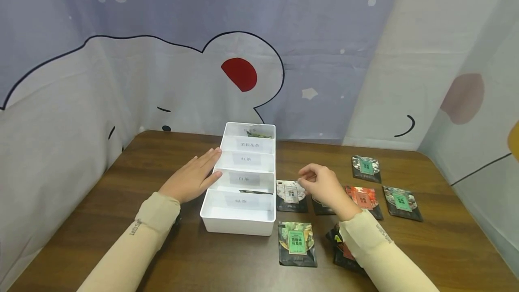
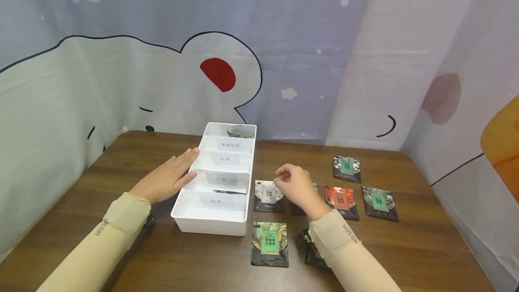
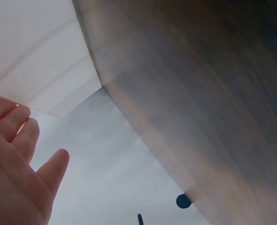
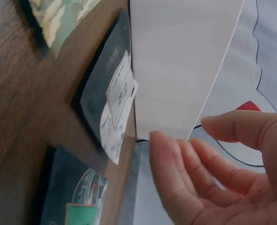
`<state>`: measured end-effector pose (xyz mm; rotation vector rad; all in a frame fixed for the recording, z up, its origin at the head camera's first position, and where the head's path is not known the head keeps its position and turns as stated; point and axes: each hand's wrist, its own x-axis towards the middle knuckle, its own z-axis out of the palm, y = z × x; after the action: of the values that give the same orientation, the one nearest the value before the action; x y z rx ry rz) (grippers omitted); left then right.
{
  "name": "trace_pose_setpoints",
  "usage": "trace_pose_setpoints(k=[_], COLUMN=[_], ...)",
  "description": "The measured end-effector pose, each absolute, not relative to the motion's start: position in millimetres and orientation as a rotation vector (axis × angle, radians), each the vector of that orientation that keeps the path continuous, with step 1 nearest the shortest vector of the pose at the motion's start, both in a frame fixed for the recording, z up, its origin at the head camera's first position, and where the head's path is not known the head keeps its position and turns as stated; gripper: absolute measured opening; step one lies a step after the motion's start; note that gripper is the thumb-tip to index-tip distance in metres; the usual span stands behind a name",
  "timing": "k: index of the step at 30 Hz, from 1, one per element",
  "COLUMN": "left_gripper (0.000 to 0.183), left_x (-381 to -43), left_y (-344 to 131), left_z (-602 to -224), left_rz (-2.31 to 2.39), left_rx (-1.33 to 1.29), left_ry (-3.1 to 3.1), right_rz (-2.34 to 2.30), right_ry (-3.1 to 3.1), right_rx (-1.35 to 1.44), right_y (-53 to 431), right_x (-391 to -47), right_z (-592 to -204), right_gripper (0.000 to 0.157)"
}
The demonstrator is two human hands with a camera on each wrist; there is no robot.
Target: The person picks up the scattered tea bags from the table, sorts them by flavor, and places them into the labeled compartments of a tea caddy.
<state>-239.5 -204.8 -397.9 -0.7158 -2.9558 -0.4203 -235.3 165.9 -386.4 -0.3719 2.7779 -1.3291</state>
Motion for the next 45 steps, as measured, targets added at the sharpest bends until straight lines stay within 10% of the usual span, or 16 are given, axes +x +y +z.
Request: trace_pose_setpoints(k=[45], left_gripper=[0.071], left_x=[-241], left_y=[-205], left_z=[-401], left_rz=[-0.428], left_rx=[-0.699], left_ry=[-2.967], right_rz=[-1.482], right_ry=[2.349], right_rx=[0.029], right_y=[165], right_x=[-245], right_z=[-403], right_gripper=[0.035])
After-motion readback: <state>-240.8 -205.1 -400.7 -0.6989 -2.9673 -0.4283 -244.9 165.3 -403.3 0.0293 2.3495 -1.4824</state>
